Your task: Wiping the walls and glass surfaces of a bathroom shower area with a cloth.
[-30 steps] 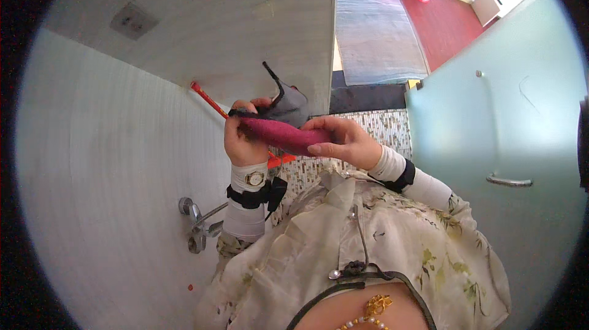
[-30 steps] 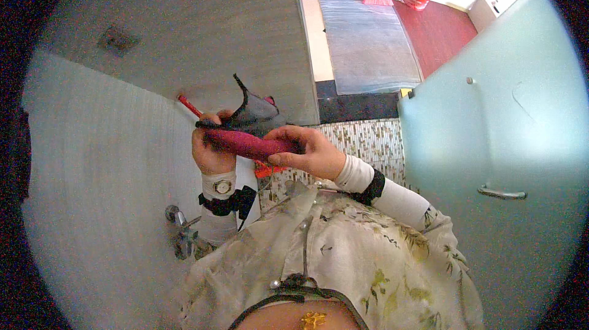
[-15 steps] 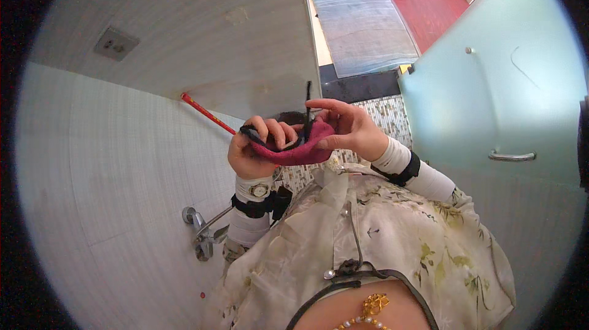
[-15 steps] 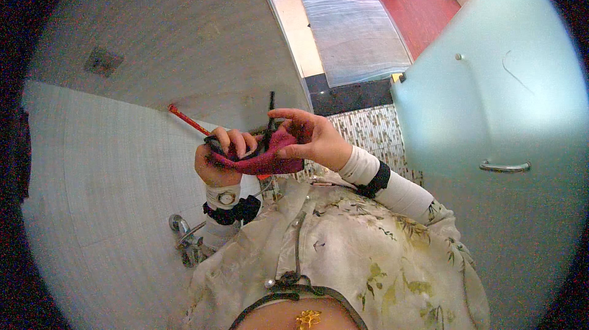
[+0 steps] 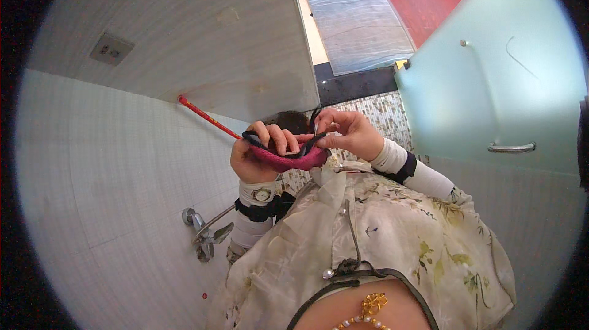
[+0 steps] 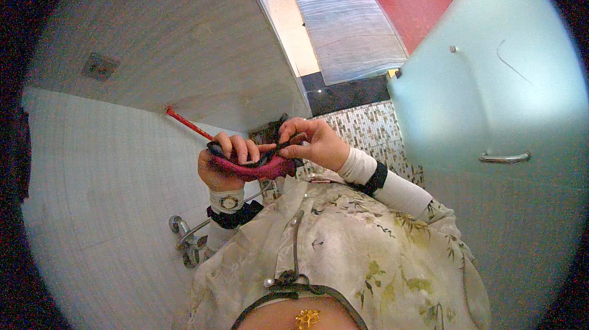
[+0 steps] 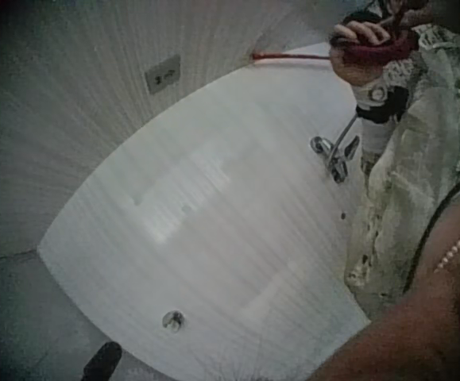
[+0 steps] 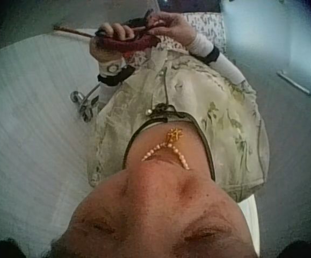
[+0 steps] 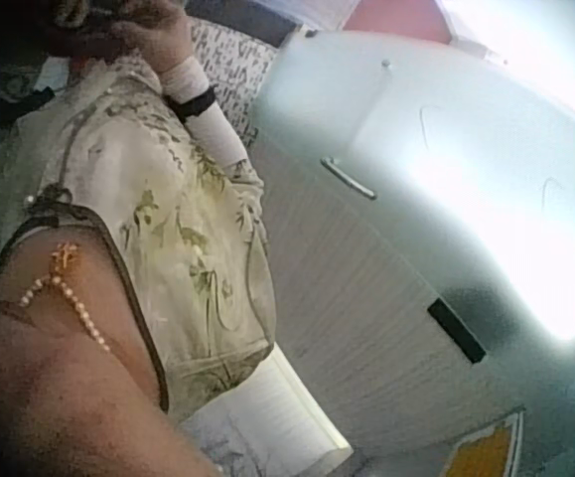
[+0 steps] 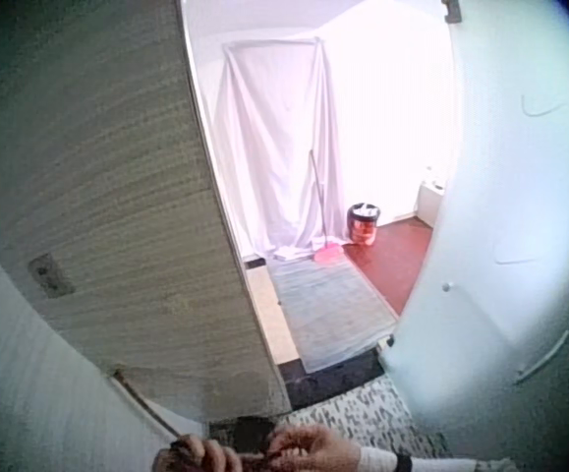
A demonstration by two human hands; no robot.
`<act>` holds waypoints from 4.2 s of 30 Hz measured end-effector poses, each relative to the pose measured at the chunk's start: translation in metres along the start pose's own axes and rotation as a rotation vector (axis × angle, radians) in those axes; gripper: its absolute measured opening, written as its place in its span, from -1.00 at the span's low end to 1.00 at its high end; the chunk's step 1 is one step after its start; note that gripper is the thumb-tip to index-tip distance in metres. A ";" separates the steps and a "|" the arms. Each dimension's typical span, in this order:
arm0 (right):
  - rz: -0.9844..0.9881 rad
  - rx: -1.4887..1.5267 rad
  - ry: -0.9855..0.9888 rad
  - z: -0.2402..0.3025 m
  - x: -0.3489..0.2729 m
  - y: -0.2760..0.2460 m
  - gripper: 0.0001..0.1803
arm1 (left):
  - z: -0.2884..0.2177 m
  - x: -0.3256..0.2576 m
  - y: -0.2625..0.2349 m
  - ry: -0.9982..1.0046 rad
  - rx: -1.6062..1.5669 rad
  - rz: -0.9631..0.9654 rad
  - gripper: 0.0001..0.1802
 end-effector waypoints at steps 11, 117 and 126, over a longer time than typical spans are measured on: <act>-0.179 -0.099 -0.062 0.038 -0.009 -0.033 -0.85 | -0.027 -0.009 -0.019 0.121 0.515 -0.442 -0.72; -0.177 -0.105 0.108 0.044 0.051 -0.070 -0.54 | -0.023 0.043 -0.103 -0.240 1.252 -0.370 -0.45; -0.145 -0.183 -0.461 0.185 0.156 -0.052 -0.64 | -0.121 0.141 0.015 0.981 1.995 -0.576 -0.39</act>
Point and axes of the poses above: each hand's wrist, its own x-axis towards the middle knuckle, its own y-axis out of the palm, z = x × y, the point moved 5 cm from there along x, towards the middle knuckle, and after that the axes turned 5 degrees about z, right-handed, at the moved point
